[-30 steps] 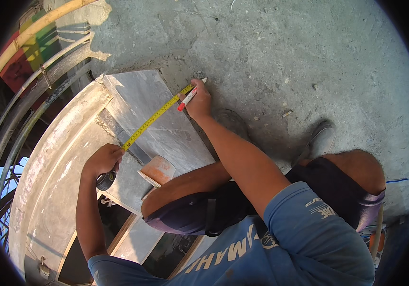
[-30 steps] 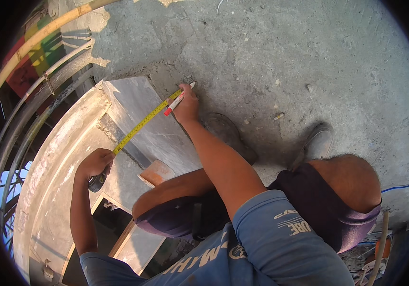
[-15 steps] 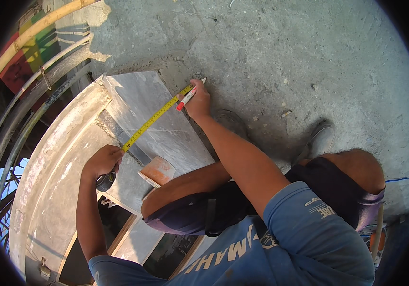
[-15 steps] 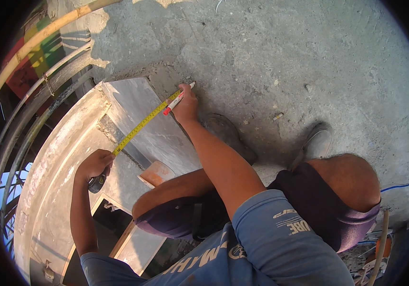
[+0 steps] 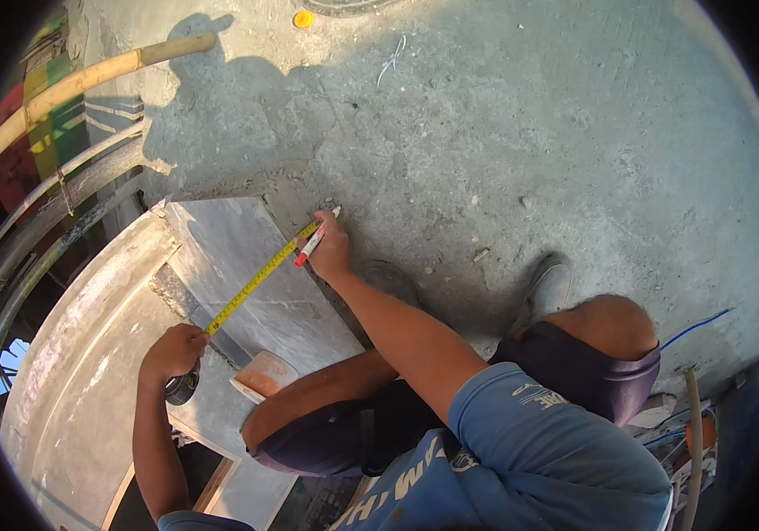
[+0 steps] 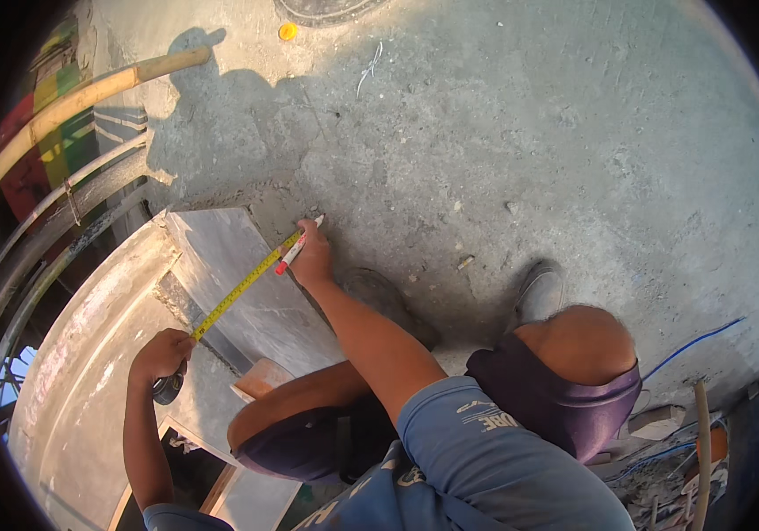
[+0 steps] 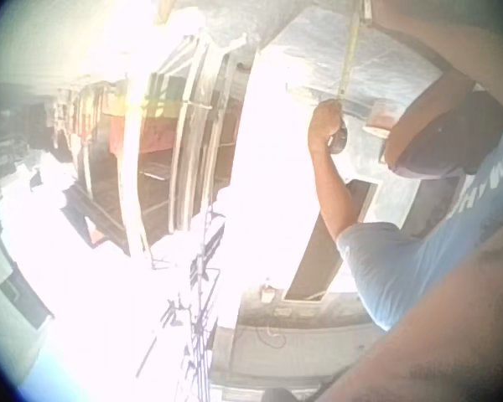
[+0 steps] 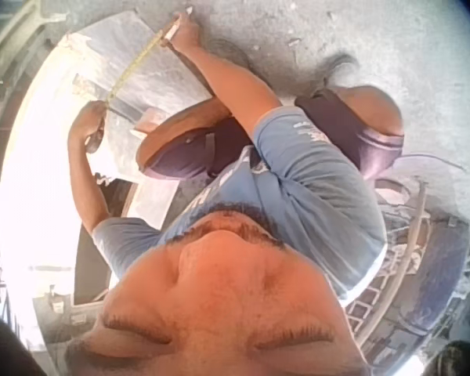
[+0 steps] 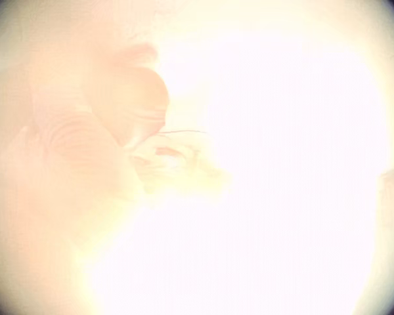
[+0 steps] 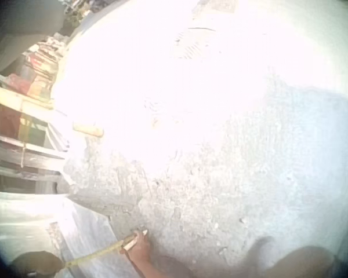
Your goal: The person measures a gray tile with a tape measure and marks it with a red marker. They then use a metal straight edge to draw a straight line on the tile.
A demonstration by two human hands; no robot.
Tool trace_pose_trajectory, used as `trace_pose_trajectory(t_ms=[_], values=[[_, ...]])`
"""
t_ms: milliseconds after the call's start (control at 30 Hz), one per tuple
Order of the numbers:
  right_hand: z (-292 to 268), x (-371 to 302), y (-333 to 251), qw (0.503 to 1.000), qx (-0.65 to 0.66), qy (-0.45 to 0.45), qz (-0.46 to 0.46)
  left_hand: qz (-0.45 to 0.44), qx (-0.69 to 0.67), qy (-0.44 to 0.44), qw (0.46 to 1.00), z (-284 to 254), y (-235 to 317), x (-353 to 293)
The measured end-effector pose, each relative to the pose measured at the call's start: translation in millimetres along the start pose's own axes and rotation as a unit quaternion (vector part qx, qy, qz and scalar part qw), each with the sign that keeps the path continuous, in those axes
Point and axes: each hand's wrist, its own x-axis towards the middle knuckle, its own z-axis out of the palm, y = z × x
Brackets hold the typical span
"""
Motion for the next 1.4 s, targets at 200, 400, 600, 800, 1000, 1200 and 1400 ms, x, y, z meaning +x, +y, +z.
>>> trace_pose_trajectory(t_ms=[200, 400, 600, 800, 1000, 1200, 1400], values=[[-53, 11, -85, 0.988, -0.026, 0.079, -0.131, 0.095, 0.06, 0.071, 0.991, -26, -12, -33], [-186, 16, -225, 0.971, -0.087, 0.131, -0.179, 0.43, 0.049, 0.0, 0.902, -72, -43, -61], [-318, -115, -408, 0.963, -0.234, 0.037, -0.128, 0.41, 0.039, -0.068, 0.909, -50, -54, -164], [-380, -296, -559, 0.953, -0.264, 0.11, -0.104, 0.411, -0.056, -0.212, 0.885, -16, -62, -293], [-408, -435, -651, 0.924, -0.325, 0.196, -0.036, 0.445, -0.057, -0.309, 0.838, -3, -58, -405], [-374, -553, -669, 0.908, -0.274, 0.317, -0.005, 0.473, 0.009, -0.39, 0.79, 0, -56, -466], [-299, -626, -663, 0.9, -0.089, 0.349, -0.246, 0.512, 0.146, -0.418, 0.736, -4, 11, -544]])
